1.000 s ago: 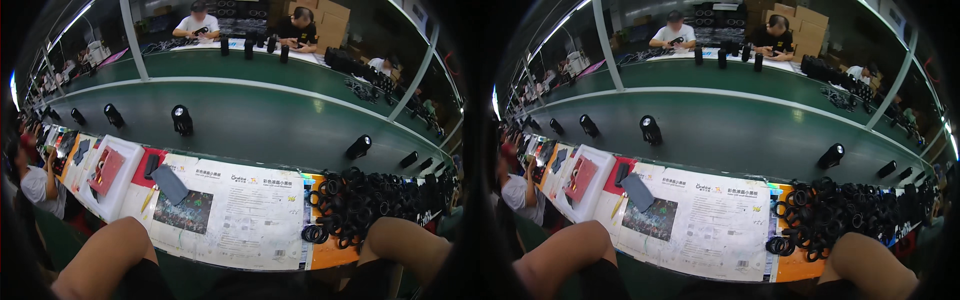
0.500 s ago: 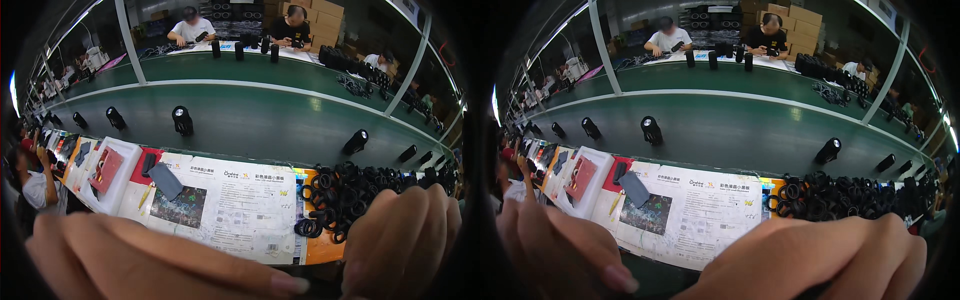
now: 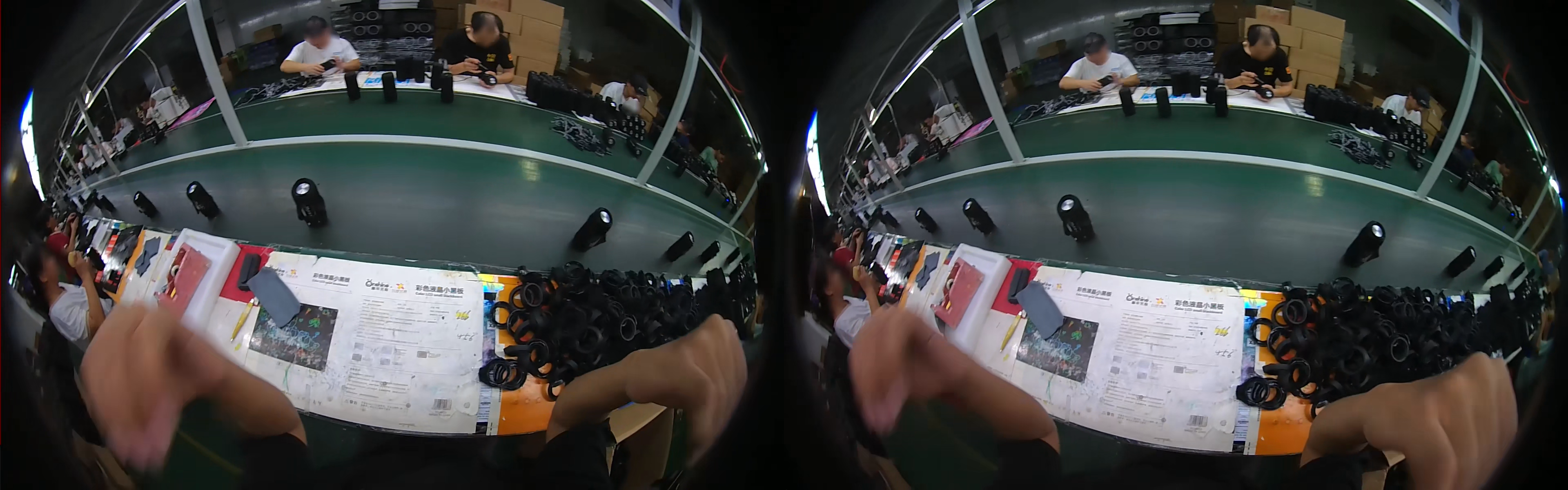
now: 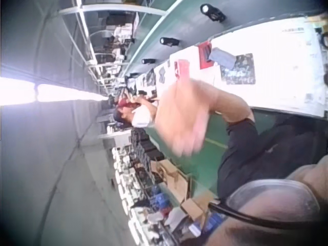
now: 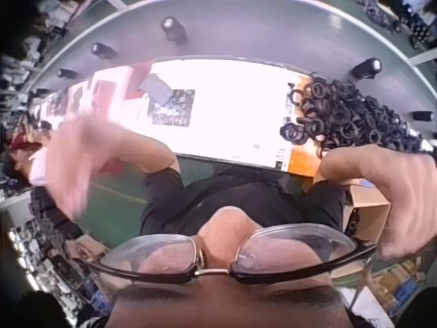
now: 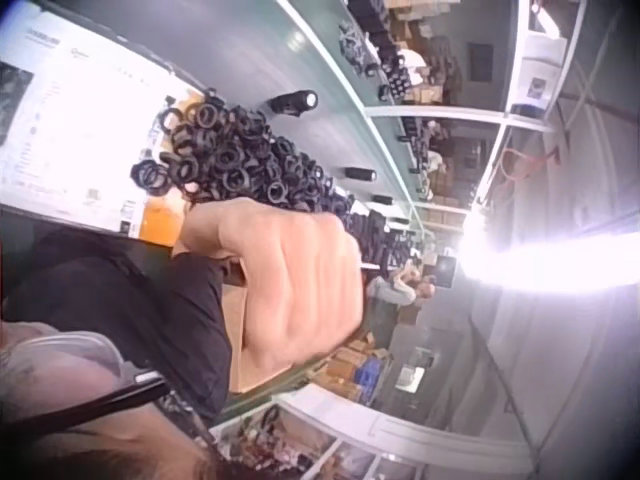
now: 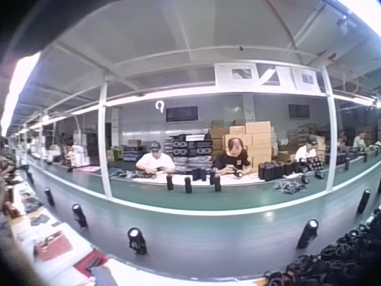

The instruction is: Assembling electronic components by fitting rubber rings or gaskets onto black cylindrical devices on a factory production line.

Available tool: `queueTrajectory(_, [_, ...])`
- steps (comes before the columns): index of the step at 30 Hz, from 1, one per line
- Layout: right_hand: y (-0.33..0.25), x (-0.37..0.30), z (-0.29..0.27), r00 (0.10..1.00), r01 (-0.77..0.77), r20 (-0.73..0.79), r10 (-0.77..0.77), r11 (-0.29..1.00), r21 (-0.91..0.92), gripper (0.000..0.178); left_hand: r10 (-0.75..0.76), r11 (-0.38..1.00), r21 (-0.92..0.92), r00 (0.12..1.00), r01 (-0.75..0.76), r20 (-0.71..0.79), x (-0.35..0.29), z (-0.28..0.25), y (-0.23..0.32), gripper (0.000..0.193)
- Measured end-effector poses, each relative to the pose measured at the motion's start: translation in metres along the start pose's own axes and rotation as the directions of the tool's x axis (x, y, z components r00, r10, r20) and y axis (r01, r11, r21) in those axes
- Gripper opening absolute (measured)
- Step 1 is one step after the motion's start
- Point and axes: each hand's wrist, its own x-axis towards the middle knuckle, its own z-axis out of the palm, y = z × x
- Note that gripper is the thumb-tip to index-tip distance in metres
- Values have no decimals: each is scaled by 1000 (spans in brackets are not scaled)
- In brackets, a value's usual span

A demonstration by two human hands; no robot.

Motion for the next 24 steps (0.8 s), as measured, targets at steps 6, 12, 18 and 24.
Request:
queueTrajectory(6, [24, -102, -115, 836, -526, -474, 278, 653, -544, 31, -323, 155, 549, 567, 821, -758, -178, -163, -85, 41])
queueTrajectory(12, [80, -204, -164, 346, -927, -899, 268, -51, -372, 19, -441, -96, 415, 335, 905, -832, -269, -279, -124, 108])
queueTrajectory(18, [93, -255, -188, 445, -800, -855, 265, -312, -513, 39, -423, -261, 428, 296, 866, -856, -263, -284, -138, 90])
queueTrajectory(24, [87, -265, -187, 646, -480, -754, 117, -706, -521, 81, -480, -19, 41, 27, 999, -877, -248, -157, -141, 53])
